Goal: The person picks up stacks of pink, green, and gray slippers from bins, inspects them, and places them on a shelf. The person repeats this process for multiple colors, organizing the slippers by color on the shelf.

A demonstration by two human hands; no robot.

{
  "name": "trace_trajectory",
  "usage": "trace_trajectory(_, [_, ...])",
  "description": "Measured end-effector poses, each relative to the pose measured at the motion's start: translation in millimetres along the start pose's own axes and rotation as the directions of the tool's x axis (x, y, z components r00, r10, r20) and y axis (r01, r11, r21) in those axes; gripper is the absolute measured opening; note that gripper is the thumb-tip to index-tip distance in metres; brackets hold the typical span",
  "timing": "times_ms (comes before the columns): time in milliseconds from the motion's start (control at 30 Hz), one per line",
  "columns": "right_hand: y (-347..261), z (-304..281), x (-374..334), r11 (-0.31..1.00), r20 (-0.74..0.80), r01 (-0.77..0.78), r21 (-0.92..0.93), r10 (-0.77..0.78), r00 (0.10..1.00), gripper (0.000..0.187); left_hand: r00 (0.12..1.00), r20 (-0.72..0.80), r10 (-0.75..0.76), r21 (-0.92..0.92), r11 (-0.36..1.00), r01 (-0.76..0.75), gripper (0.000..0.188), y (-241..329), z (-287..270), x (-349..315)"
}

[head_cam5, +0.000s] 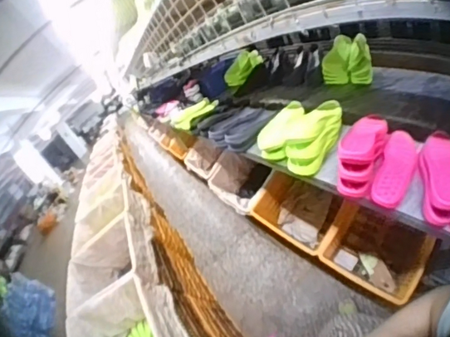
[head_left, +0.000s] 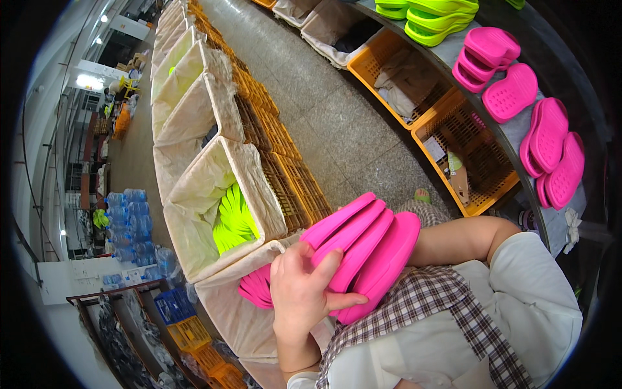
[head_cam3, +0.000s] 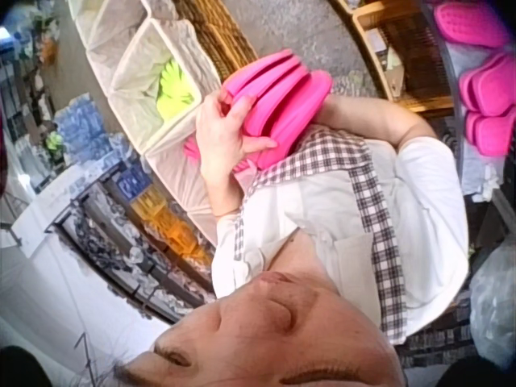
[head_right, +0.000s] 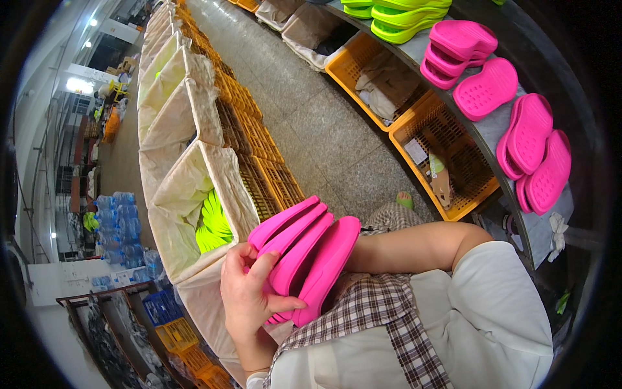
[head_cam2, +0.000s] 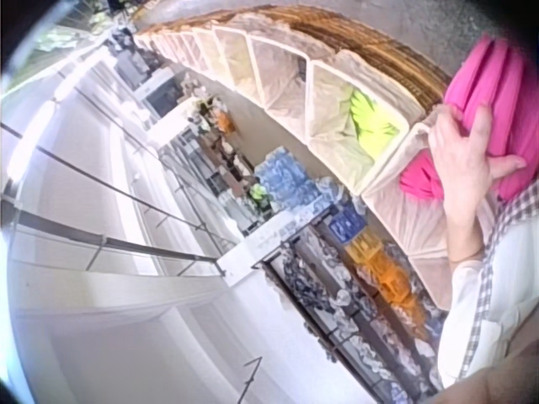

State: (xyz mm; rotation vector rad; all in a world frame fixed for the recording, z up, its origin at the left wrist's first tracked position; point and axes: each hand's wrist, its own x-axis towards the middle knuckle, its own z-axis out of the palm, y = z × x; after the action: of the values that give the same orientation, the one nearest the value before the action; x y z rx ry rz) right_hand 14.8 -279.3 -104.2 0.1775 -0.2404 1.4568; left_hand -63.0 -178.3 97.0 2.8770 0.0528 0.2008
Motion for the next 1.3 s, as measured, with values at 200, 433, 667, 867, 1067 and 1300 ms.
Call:
trace_trajectory(200, [3.2,-1.5,1.2,1.000,0.003,-0.009,0.005,0.009,1.000,0.040,1.000,-0.011,-0.025,0.004,1.000,0.025,0.089,-0.8,1.6,-4.2])
trace_trajectory(433, [2.8,-3.6,2.1,1.000,0.007,-0.018,0.006,0.018,1.000,0.040,0.999,-0.015,-0.044,0.000,0.999,0.044,0.091,-2.1,1.5,-5.9])
trace_trajectory(667, [1.3,-4.1,4.4,1.000,0.012,-0.023,0.004,0.023,1.000,0.039,0.999,-0.016,-0.045,-0.034,0.998,0.044,0.090,-4.3,0.8,-4.7])
trace_trajectory(867, [-1.5,-4.1,6.0,1.000,0.021,-0.021,0.001,0.021,1.000,0.039,0.999,-0.018,-0.047,-0.027,0.999,0.046,0.090,-5.5,1.3,-4.4])
trace_trajectory(1067, [-2.2,-4.2,7.2,1.000,0.026,-0.017,0.003,0.017,1.000,0.039,0.998,-0.031,-0.047,-0.008,0.999,0.047,0.089,-5.6,2.6,-4.4])
trace_trajectory(1300, [-2.9,-5.7,8.6,1.000,0.023,-0.008,0.008,0.008,1.000,0.039,0.999,-0.016,-0.036,-0.002,0.999,0.036,0.088,-6.9,2.5,-4.7])
